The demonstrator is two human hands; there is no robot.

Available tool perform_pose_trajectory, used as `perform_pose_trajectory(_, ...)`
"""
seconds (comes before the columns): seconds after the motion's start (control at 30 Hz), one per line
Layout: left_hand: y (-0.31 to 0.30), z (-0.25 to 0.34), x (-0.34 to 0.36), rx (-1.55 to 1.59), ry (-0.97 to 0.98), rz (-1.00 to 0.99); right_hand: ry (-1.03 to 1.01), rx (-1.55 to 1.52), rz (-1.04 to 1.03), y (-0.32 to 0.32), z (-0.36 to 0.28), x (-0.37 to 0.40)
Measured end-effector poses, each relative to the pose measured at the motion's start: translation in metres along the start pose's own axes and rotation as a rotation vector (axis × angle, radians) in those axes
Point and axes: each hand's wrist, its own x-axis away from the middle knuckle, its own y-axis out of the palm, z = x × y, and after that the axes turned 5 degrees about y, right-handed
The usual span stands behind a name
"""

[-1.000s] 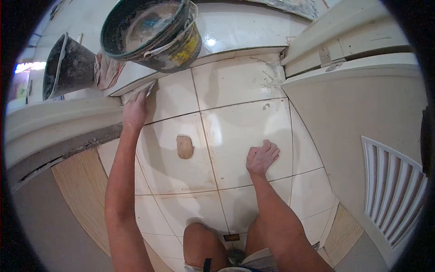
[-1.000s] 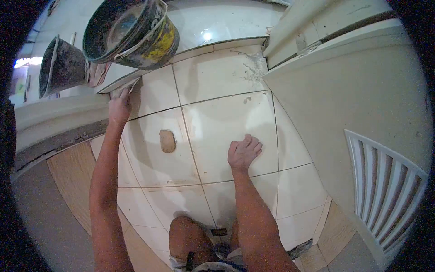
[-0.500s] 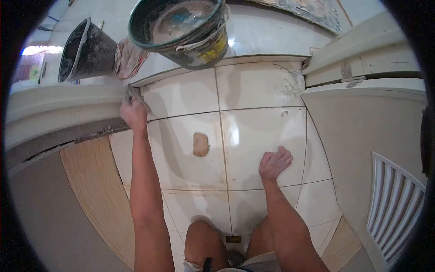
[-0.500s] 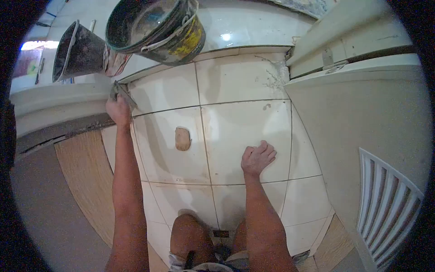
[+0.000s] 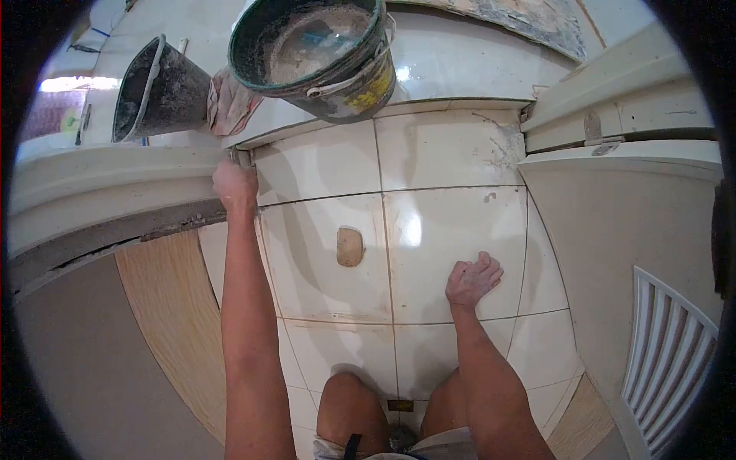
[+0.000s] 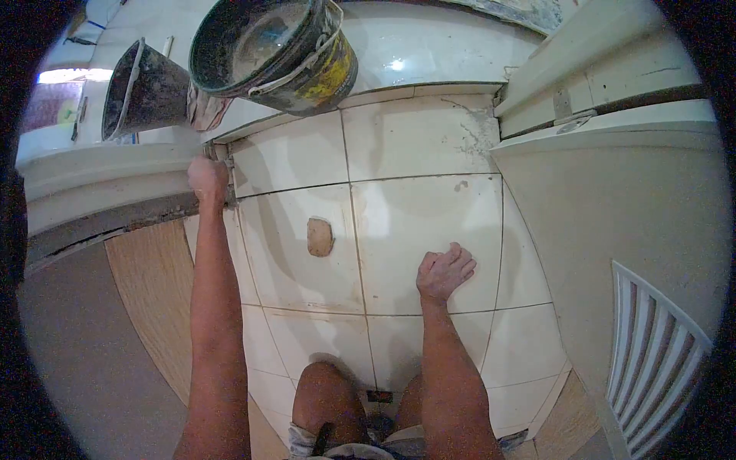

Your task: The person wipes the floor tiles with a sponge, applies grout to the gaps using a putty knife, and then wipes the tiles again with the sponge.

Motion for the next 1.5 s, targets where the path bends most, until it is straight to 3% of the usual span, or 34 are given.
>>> perform_pose_trajectory(0.43, 0.009, 0.008, 0.002, -0.169, 0.125, 0.008, 0.001, -0.032, -0.024, -0.004, -0.001, 0.0)
perform_pose_trajectory(0.53, 0.021, 0.027, 0.014, -0.056, 0.111, 0.073, -0.001, -0.026, -0.005, -0.002, 0.0, -0.002)
perform_pose_trajectory(0.6, 0.028, 0.042, 0.027, -0.027, 0.254, 0.148, 0.006, -0.013, -0.016, -0.003, -0.001, 0.001)
perform_pose_trajectory(0.8, 0.017, 0.118, 0.07, 0.088, 0.308, 0.06, -0.013, 0.018, 0.01, -0.003, -0.002, -0.001)
perform_pose_trajectory(0.93, -0.004, 0.116, 0.089, 0.113, 0.438, 0.036, 0.0, 0.014, -0.013, -0.003, -0.003, -0.002)
perform_pose_trajectory(1.03, 0.012, 0.067, 0.064, 0.234, 0.235, 0.112, 0.018, 0.015, -0.017, -0.001, -0.003, -0.002)
perform_pose_trajectory(1.07, 0.019, 0.056, 0.055, 0.242, 0.249, 0.104, 0.016, 0.013, -0.021, -0.002, -0.001, -0.001)
perform_pose_trajectory(1.13, 0.036, 0.045, 0.036, 0.075, 0.195, 0.136, 0.033, 0.013, -0.025, -0.001, -0.001, 0.001)
perform_pose_trajectory(1.17, 0.058, 0.055, 0.032, 0.081, 0.18, 0.223, 0.043, 0.006, -0.035, 0.0, -0.001, 0.001)
perform_pose_trajectory(1.3, 0.05, 0.137, 0.08, 0.2, 0.07, 0.014, 0.026, -0.005, -0.037, -0.004, -0.005, -0.002)
perform_pose_trajectory(1.33, 0.058, 0.14, 0.093, 0.181, 0.207, 0.12, 0.009, -0.012, -0.024, -0.004, -0.004, -0.002)
perform_pose_trajectory(1.4, 0.043, 0.129, 0.109, 0.35, 0.402, 0.049, -0.012, -0.02, -0.011, -0.004, -0.003, -0.001)
perform_pose_trajectory(1.5, 0.054, 0.062, 0.087, 0.361, 0.432, 0.115, 0.026, 0.018, -0.025, -0.002, -0.001, 0.0)
